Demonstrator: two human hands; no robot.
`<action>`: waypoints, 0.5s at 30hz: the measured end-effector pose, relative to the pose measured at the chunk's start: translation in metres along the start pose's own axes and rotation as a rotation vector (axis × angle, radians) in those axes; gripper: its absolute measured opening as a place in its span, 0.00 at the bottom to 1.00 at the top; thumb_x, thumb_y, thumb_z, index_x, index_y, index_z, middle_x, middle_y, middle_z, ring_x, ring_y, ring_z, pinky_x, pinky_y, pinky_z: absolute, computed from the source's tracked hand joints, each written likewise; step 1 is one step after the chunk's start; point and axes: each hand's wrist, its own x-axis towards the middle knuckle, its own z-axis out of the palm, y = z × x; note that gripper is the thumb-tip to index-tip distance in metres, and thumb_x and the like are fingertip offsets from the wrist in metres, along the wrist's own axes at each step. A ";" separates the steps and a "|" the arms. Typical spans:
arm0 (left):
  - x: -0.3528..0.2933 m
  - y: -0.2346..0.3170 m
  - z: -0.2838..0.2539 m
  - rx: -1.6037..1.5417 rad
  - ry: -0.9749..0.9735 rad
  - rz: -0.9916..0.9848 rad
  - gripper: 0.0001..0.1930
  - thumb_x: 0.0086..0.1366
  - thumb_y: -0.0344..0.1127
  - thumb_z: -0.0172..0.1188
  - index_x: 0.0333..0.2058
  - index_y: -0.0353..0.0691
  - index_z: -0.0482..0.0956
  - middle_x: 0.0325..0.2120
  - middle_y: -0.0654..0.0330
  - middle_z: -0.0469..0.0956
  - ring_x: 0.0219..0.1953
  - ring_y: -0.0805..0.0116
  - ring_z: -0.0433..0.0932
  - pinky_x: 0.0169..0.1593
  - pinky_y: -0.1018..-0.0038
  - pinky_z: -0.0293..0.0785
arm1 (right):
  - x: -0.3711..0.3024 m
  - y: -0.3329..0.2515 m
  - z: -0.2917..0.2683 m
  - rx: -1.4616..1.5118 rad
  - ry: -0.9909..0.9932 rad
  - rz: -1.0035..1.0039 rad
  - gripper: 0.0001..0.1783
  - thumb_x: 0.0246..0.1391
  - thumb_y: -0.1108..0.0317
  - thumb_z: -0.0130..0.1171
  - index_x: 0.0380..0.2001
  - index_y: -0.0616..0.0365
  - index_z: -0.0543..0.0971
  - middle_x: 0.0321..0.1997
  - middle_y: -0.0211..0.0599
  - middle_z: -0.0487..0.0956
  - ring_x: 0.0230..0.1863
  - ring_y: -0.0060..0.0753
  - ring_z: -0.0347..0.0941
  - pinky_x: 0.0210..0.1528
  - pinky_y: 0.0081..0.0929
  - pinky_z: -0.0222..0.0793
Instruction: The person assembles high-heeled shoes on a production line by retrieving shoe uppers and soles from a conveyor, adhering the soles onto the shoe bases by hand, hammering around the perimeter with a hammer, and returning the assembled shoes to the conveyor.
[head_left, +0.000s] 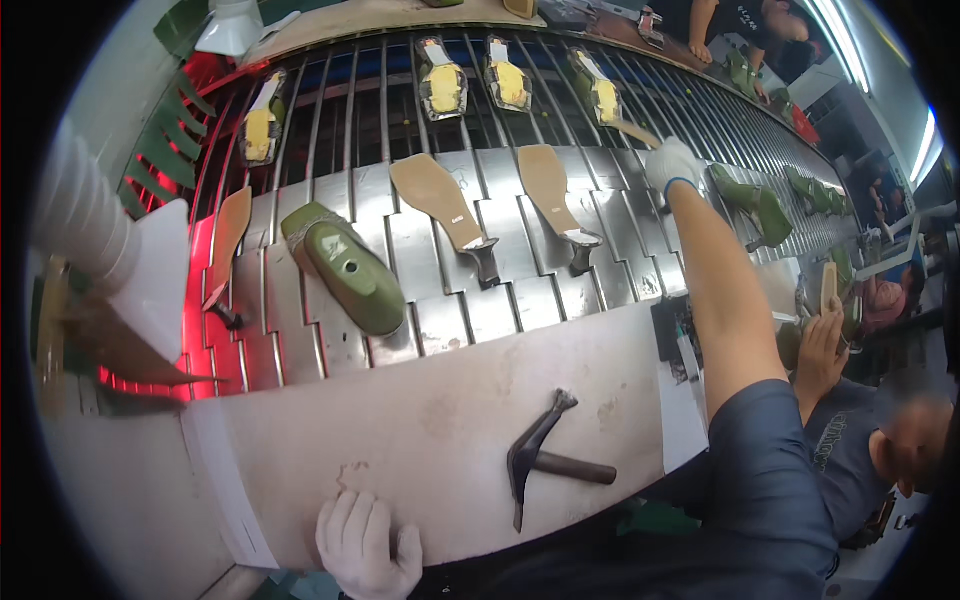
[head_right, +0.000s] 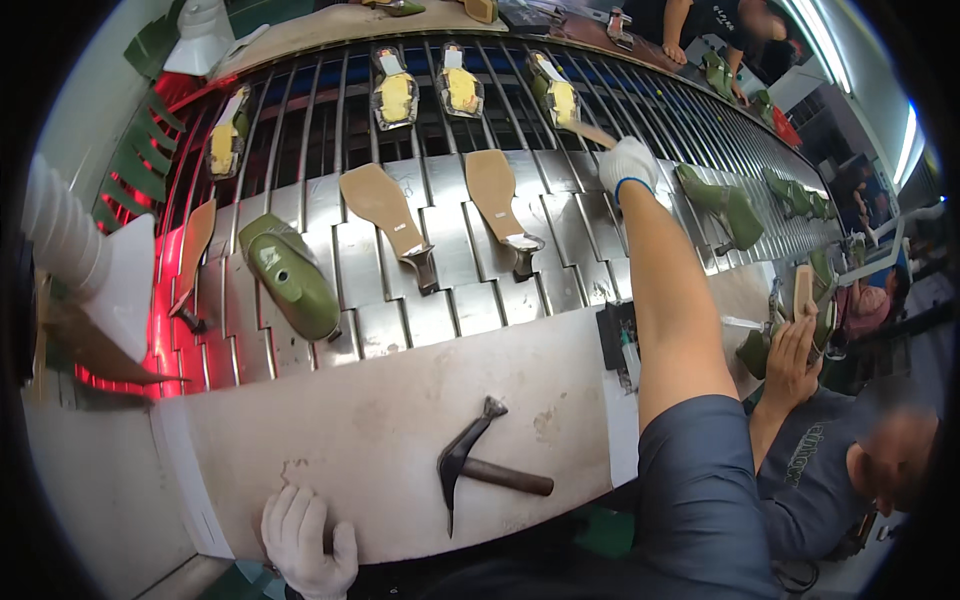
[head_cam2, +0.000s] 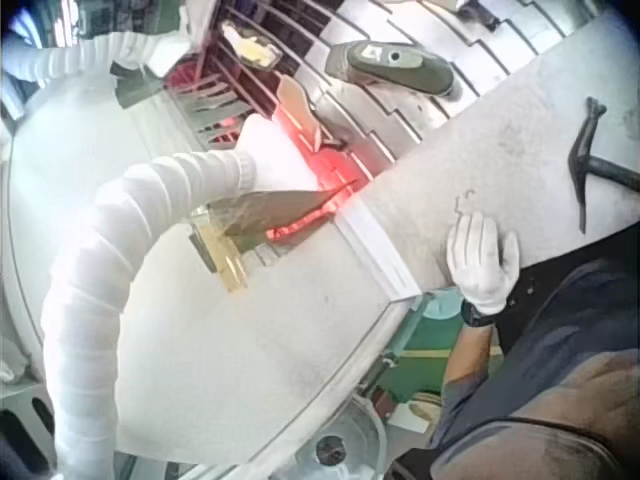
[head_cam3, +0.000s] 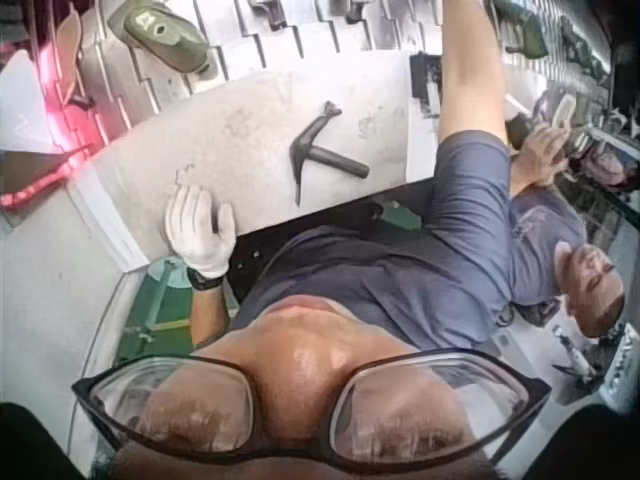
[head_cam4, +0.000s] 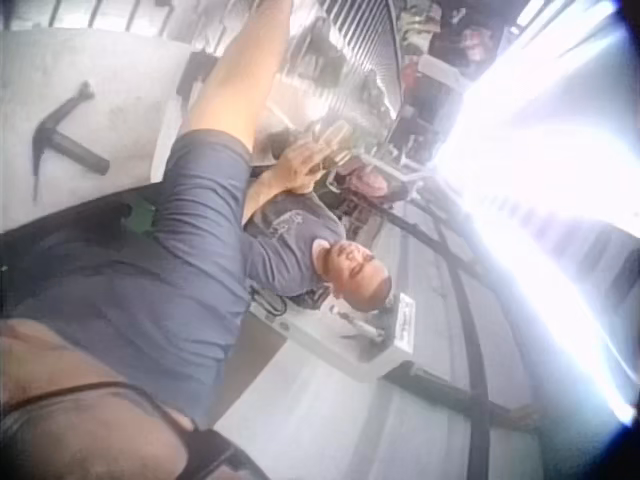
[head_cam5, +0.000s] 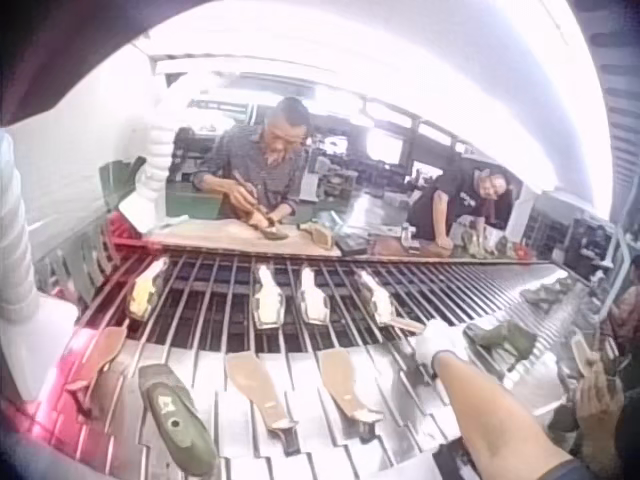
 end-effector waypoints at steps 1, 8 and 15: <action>-0.006 -0.010 0.004 0.028 0.032 0.057 0.22 0.69 0.47 0.68 0.47 0.30 0.85 0.46 0.43 0.86 0.51 0.38 0.84 0.62 0.41 0.76 | 0.018 -0.006 0.003 0.049 0.044 -0.009 0.25 0.68 0.53 0.62 0.56 0.61 0.86 0.59 0.58 0.87 0.62 0.58 0.85 0.64 0.50 0.81; -0.045 -0.078 0.047 0.076 0.289 0.405 0.19 0.67 0.49 0.64 0.40 0.36 0.84 0.40 0.47 0.85 0.44 0.44 0.84 0.55 0.45 0.78 | 0.084 -0.098 0.015 0.163 -0.048 -0.183 0.52 0.56 0.28 0.69 0.67 0.61 0.75 0.66 0.60 0.83 0.66 0.58 0.82 0.67 0.48 0.78; -0.049 -0.081 0.043 0.123 0.294 0.419 0.19 0.66 0.50 0.64 0.40 0.37 0.84 0.40 0.47 0.85 0.44 0.45 0.84 0.54 0.47 0.79 | 0.044 -0.150 0.010 0.012 0.031 -0.069 0.40 0.60 0.48 0.76 0.70 0.46 0.71 0.70 0.52 0.75 0.72 0.58 0.73 0.70 0.56 0.75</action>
